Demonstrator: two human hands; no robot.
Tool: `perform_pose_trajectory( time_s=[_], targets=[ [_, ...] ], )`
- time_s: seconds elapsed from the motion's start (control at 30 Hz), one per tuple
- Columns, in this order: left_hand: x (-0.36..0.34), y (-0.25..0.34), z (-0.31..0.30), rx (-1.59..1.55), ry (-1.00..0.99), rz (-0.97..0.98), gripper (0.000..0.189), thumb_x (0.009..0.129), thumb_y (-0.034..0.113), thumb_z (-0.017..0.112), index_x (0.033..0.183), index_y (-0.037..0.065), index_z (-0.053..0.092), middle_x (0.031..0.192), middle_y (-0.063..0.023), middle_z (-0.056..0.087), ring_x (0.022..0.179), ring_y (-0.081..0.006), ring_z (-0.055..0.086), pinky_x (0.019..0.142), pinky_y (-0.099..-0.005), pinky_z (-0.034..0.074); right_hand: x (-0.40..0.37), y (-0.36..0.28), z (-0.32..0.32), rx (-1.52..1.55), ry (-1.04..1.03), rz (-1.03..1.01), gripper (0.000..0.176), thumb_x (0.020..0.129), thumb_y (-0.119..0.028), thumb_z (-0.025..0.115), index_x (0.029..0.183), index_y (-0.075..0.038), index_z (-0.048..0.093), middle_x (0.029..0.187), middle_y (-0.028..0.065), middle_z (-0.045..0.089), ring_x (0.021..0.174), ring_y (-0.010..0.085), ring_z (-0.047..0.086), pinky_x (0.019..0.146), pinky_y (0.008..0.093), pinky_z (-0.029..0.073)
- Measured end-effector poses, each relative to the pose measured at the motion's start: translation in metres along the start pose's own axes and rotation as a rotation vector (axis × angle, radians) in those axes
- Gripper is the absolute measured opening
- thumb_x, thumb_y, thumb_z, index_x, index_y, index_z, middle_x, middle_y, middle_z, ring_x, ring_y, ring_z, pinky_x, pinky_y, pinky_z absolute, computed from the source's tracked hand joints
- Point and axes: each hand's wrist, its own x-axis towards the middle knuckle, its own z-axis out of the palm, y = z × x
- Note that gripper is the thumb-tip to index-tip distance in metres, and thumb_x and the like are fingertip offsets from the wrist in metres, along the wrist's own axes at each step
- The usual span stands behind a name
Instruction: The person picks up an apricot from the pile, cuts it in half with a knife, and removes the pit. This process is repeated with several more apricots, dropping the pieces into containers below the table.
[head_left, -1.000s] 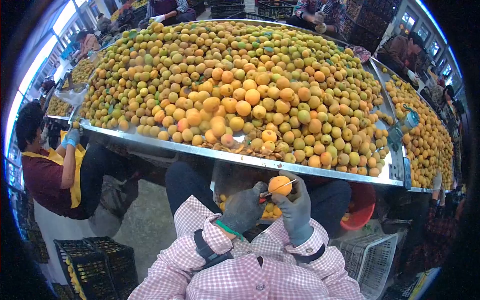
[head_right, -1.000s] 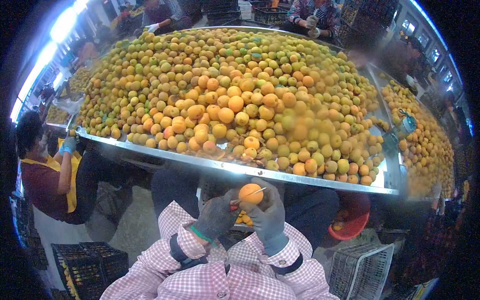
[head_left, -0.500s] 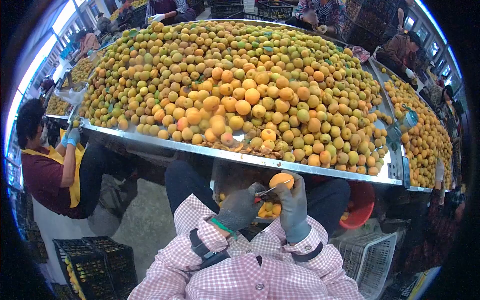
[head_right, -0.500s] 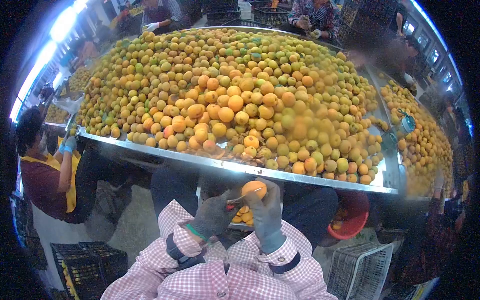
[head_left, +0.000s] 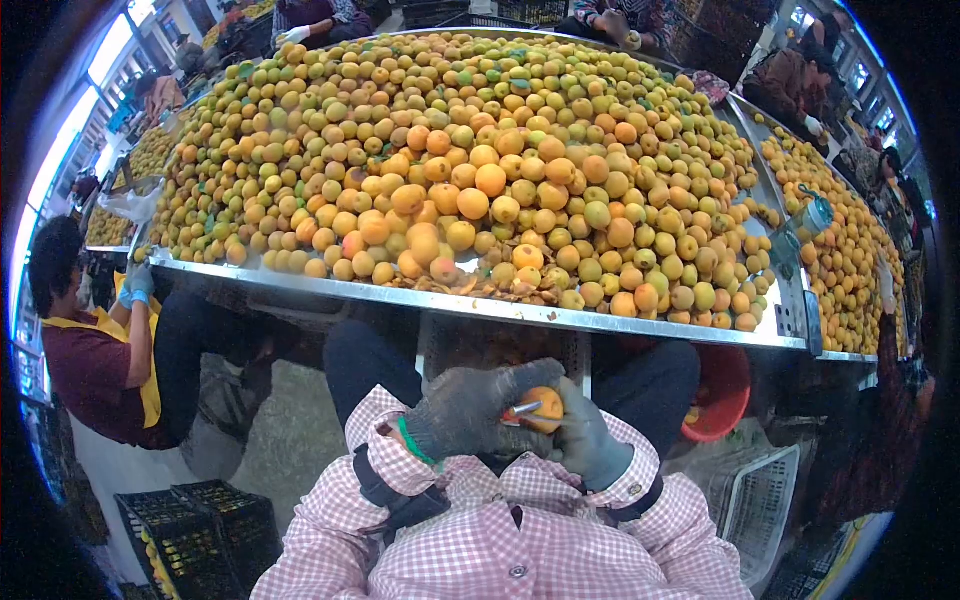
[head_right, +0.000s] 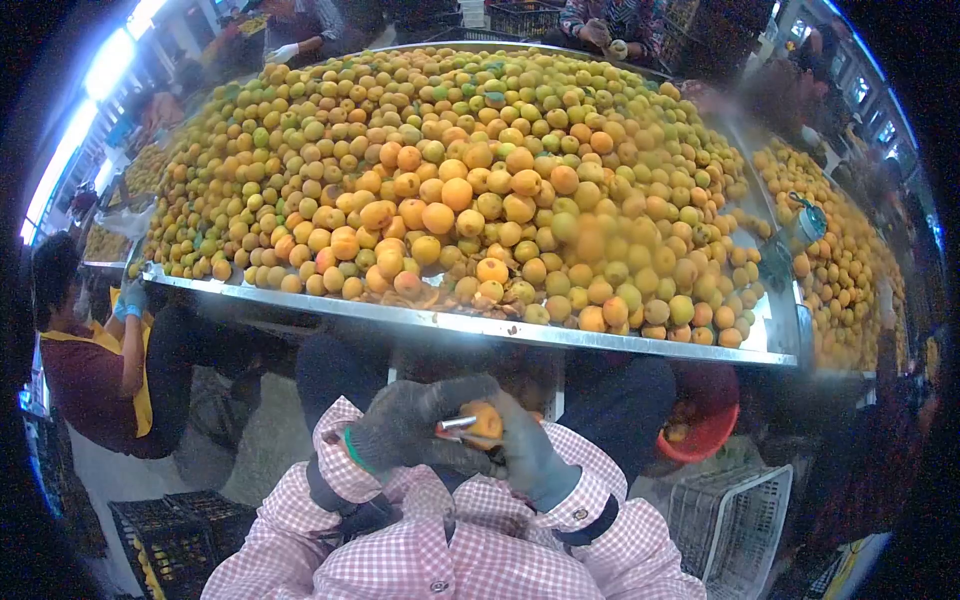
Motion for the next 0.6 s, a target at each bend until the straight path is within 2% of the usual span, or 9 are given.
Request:
perform_pose_trajectory(
  time_s=[0.07, 0.1, 0.13, 0.23, 0.3, 0.43, 0.5, 0.53, 0.6],
  targets=[
    [0.001, 0.003, 0.0, 0.062, -0.088, -0.007, 0.067, 0.07, 0.044, 0.073, 0.126, 0.018, 0.048, 0.101, -0.0155, 0.064, 0.084, -0.0313, 0.065, 0.072, -0.0354, 0.051, 0.002, 0.012, 0.003, -0.382, 0.096, -0.163, 0.029, 0.08, 0.0, 0.063, 0.105, -0.008, 0.05, 0.098, 0.0051, 0.055, 0.093, 0.0157, 0.056, 0.082, 0.0272, 0.047],
    [0.001, 0.003, 0.0, 0.127, -0.172, -0.014, 0.065, 0.07, 0.045, 0.073, 0.125, 0.019, 0.049, 0.102, -0.0158, 0.064, 0.083, -0.0315, 0.065, 0.071, -0.0346, 0.052, 0.009, 0.018, -0.012, -0.636, -0.048, -0.454, 0.023, 0.082, -0.004, 0.06, 0.103, -0.007, 0.05, 0.095, 0.0071, 0.055, 0.088, 0.019, 0.056, 0.077, 0.0273, 0.046],
    [0.0, -0.001, 0.003, 0.127, -0.173, -0.014, 0.065, 0.07, 0.045, 0.073, 0.125, 0.019, 0.049, 0.102, -0.0158, 0.064, 0.083, -0.0315, 0.065, 0.071, -0.0346, 0.052, 0.009, 0.022, -0.021, -0.635, -0.047, -0.454, 0.023, 0.082, -0.004, 0.06, 0.103, -0.007, 0.05, 0.095, 0.0071, 0.055, 0.088, 0.019, 0.056, 0.077, 0.0273, 0.046],
    [-0.002, -0.008, 0.022, -0.083, 0.015, 0.085, 0.061, 0.072, 0.043, 0.073, 0.122, 0.015, 0.052, 0.1, -0.014, 0.064, 0.079, -0.0273, 0.066, 0.074, -0.0335, 0.052, 0.01, 0.024, -0.014, -0.982, 0.09, -0.673, 0.021, 0.082, -0.007, 0.058, 0.102, -0.004, 0.05, 0.093, 0.0099, 0.054, 0.084, 0.024, 0.056, 0.071, 0.0308, 0.046],
    [0.0, -0.001, 0.034, -0.49, 0.346, 0.104, 0.055, 0.074, 0.037, 0.073, 0.118, 0.01, 0.055, 0.096, -0.011, 0.065, 0.079, -0.022, 0.064, 0.079, -0.0343, 0.05, 0.006, 0.021, 0.005, -1.405, 0.337, -1.032, 0.024, 0.079, -0.007, 0.059, 0.101, -0.001, 0.05, 0.089, 0.0124, 0.055, 0.08, 0.0278, 0.056, 0.069, 0.0347, 0.045],
    [0.004, 0.003, 0.04, -0.484, 0.469, 0.078, 0.047, 0.075, 0.031, 0.073, 0.111, 0.004, 0.059, 0.098, -0.01, 0.064, 0.085, -0.0176, 0.062, 0.083, -0.0324, 0.049, 0.014, 0.019, 0.005, -1.335, 0.35, -1.05, 0.023, 0.08, -0.013, 0.058, 0.097, 0.0, 0.05, 0.083, 0.0139, 0.056, 0.072, 0.0301, 0.057, 0.065, 0.0384, 0.046],
    [0.0, -0.006, 0.05, -1.043, 0.397, -0.272, 0.041, 0.079, 0.028, 0.069, 0.11, 0.002, 0.059, 0.104, -0.0108, 0.061, 0.093, -0.0177, 0.06, 0.083, -0.0321, 0.048, 0.026, 0.015, -0.012, -1.344, 0.476, -0.867, 0.023, 0.085, -0.021, 0.055, 0.093, -0.001, 0.052, 0.079, 0.0127, 0.057, 0.063, 0.0239, 0.057, 0.054, 0.033, 0.046],
    [-0.003, -0.017, 0.061, -1.043, 0.4, -0.272, 0.041, 0.079, 0.028, 0.069, 0.11, 0.002, 0.059, 0.104, -0.0108, 0.061, 0.093, -0.0177, 0.06, 0.083, -0.0321, 0.048, 0.022, 0.01, -0.011, -1.345, 0.473, -0.866, 0.023, 0.085, -0.021, 0.055, 0.093, -0.001, 0.052, 0.079, 0.0127, 0.057, 0.063, 0.0239, 0.057, 0.054, 0.033, 0.046],
    [0.003, -0.016, 0.061, -0.957, 0.459, -0.209, 0.05, 0.079, 0.033, 0.067, 0.115, 0.001, 0.051, 0.103, -0.0122, 0.06, 0.087, -0.0236, 0.062, 0.071, -0.0317, 0.052, 0.009, -0.005, 0.002, -0.012, 0.189, -0.221, 0.021, 0.09, -0.023, 0.049, 0.091, -0.003, 0.053, 0.08, 0.0101, 0.057, 0.06, 0.0162, 0.055, 0.046, 0.0252, 0.043]
  ],
)
